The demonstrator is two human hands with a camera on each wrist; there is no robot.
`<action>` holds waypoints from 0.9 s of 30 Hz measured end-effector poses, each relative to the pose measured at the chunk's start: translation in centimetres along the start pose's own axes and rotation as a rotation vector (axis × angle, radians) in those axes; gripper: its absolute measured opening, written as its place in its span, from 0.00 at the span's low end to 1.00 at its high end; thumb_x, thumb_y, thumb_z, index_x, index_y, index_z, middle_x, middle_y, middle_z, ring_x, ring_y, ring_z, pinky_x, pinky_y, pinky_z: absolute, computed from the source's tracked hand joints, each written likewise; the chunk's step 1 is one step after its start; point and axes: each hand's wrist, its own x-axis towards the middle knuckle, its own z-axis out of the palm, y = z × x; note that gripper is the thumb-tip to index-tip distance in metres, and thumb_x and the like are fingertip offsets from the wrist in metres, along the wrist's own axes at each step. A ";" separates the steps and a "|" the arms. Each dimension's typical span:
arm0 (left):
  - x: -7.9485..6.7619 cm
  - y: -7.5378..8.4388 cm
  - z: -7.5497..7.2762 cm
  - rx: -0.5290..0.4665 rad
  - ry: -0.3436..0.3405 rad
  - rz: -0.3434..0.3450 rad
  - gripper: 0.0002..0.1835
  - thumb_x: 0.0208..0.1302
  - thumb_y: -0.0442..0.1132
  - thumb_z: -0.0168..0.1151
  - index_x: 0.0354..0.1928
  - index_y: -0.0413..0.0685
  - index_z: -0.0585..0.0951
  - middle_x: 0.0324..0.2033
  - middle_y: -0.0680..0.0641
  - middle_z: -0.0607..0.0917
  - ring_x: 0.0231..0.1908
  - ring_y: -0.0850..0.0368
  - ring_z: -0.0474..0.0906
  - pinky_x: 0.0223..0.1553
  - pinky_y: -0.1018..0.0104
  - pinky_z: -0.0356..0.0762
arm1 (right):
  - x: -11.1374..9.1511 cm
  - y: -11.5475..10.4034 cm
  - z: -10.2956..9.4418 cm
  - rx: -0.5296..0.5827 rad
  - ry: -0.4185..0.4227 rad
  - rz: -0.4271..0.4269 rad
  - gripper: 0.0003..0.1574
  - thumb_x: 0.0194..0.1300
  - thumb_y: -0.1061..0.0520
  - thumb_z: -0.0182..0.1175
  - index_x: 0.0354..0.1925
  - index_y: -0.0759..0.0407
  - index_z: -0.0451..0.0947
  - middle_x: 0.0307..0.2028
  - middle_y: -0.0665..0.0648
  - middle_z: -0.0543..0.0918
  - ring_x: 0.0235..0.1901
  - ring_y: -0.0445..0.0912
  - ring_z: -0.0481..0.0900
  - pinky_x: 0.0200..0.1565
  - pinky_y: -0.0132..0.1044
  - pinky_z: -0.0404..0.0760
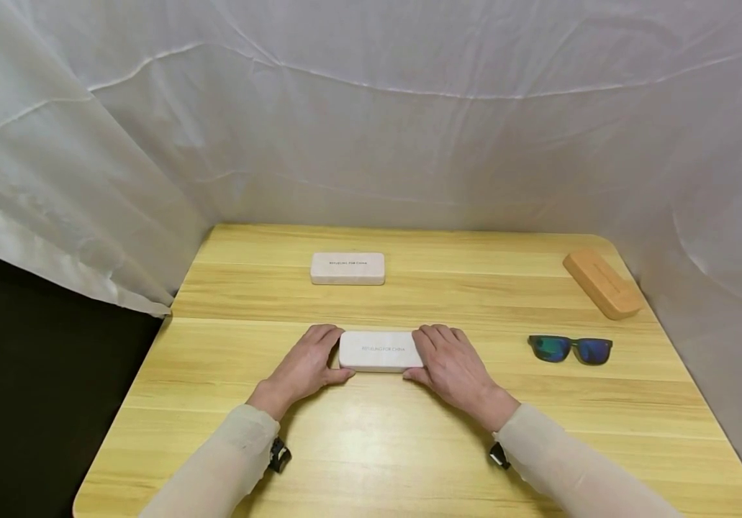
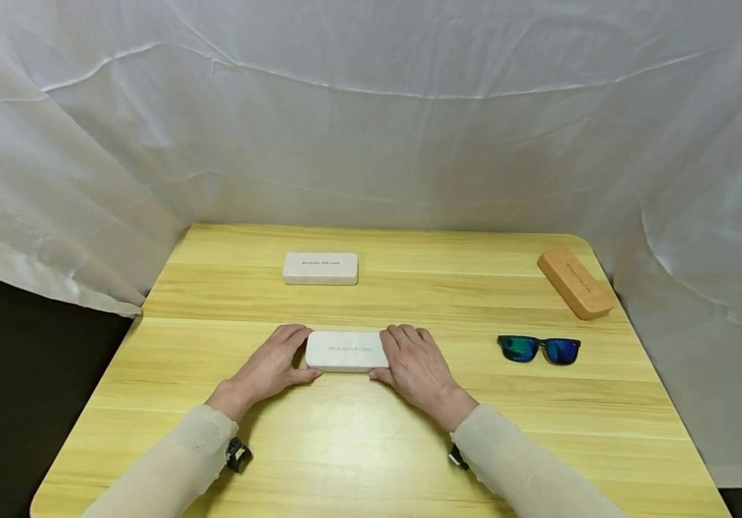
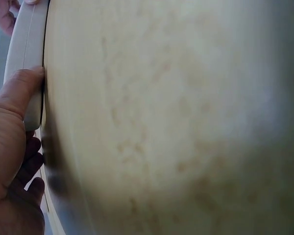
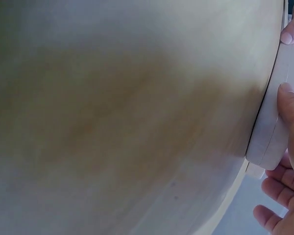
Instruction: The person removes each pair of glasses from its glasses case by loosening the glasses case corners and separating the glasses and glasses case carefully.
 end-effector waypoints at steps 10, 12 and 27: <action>0.0 0.1 -0.1 -0.004 -0.010 -0.005 0.42 0.63 0.57 0.77 0.70 0.40 0.75 0.66 0.40 0.78 0.69 0.43 0.72 0.73 0.49 0.70 | 0.1 0.1 -0.3 0.043 -0.028 -0.002 0.43 0.69 0.34 0.67 0.62 0.68 0.77 0.57 0.65 0.84 0.59 0.59 0.81 0.63 0.53 0.80; 0.0 0.1 -0.2 -0.002 -0.012 -0.004 0.42 0.63 0.57 0.77 0.70 0.40 0.75 0.66 0.40 0.78 0.69 0.43 0.72 0.73 0.49 0.70 | 0.1 0.1 -0.3 0.050 -0.031 -0.002 0.43 0.69 0.35 0.68 0.63 0.68 0.78 0.58 0.66 0.84 0.59 0.59 0.81 0.64 0.53 0.80; 0.0 0.2 -0.2 0.032 -0.025 -0.009 0.42 0.64 0.60 0.74 0.70 0.38 0.76 0.66 0.39 0.76 0.68 0.42 0.70 0.72 0.46 0.69 | 0.2 0.2 -0.3 0.055 0.003 -0.038 0.45 0.65 0.35 0.70 0.61 0.70 0.78 0.56 0.66 0.85 0.57 0.59 0.82 0.64 0.51 0.80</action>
